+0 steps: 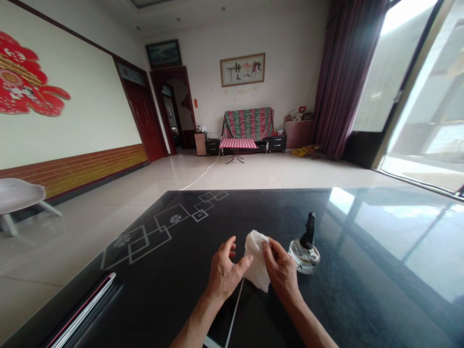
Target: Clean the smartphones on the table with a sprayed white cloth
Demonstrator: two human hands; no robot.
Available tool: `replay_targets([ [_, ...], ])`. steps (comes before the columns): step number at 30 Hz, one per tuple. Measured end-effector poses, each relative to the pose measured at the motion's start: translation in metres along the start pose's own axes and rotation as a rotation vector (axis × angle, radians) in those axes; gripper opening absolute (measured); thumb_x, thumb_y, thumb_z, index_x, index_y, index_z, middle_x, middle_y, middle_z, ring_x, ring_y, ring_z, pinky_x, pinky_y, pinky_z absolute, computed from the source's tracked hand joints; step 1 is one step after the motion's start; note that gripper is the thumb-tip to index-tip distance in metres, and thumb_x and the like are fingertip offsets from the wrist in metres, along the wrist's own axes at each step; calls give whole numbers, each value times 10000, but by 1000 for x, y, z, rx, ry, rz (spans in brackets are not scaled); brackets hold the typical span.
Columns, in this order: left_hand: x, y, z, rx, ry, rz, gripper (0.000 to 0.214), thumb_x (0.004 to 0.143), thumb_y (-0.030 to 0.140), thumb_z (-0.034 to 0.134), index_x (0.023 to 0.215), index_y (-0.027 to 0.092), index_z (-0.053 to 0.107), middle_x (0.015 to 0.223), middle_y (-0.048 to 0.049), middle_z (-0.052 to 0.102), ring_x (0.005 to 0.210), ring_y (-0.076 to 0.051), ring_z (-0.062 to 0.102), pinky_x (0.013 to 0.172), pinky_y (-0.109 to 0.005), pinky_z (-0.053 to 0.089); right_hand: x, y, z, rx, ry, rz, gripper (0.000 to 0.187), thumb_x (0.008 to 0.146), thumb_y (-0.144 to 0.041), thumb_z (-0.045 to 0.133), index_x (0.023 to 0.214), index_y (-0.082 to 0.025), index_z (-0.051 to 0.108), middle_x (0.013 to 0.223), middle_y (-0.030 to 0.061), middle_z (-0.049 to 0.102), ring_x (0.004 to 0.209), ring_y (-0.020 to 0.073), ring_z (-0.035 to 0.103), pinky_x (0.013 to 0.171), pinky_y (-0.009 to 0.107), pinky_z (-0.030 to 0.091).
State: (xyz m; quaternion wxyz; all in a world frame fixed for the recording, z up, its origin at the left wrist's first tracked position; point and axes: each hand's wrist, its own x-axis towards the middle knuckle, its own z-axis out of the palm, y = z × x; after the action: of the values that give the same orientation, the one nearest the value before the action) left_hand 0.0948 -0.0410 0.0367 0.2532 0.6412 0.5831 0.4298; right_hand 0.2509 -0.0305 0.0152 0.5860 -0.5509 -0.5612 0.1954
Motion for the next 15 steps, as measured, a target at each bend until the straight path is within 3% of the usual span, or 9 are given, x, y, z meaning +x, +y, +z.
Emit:
replay_targets([
  [5,1,-2,2,-41,6,-14,598,721,402,655,1251,141,564,1044,-87,658,838,-207,625,760,-315,512,2,-9,-4,301,-36,257,490,773,-566,581,979,-137,697,713,48,697,645,205,626,501,248,445],
  [9,2,-3,4,-424,-163,-135,412,742,400,635,1034,113,679,825,-67,700,711,-189,637,646,-271,491,2,-3,1,561,-150,463,492,764,-542,607,1024,-130,676,663,51,693,566,206,629,461,261,447],
  [12,3,-3,5,-723,-216,-273,300,695,357,680,845,99,704,658,-48,685,591,-158,602,558,-236,446,1,5,6,622,-182,495,497,761,-522,605,1049,-120,657,688,68,700,558,209,636,470,275,464],
  [15,5,-4,4,-797,-150,-322,262,651,333,720,766,100,692,606,-34,664,536,-130,560,519,-216,412,0,10,7,638,-194,495,506,779,-513,583,1114,-134,609,805,85,716,613,209,649,505,277,481],
])
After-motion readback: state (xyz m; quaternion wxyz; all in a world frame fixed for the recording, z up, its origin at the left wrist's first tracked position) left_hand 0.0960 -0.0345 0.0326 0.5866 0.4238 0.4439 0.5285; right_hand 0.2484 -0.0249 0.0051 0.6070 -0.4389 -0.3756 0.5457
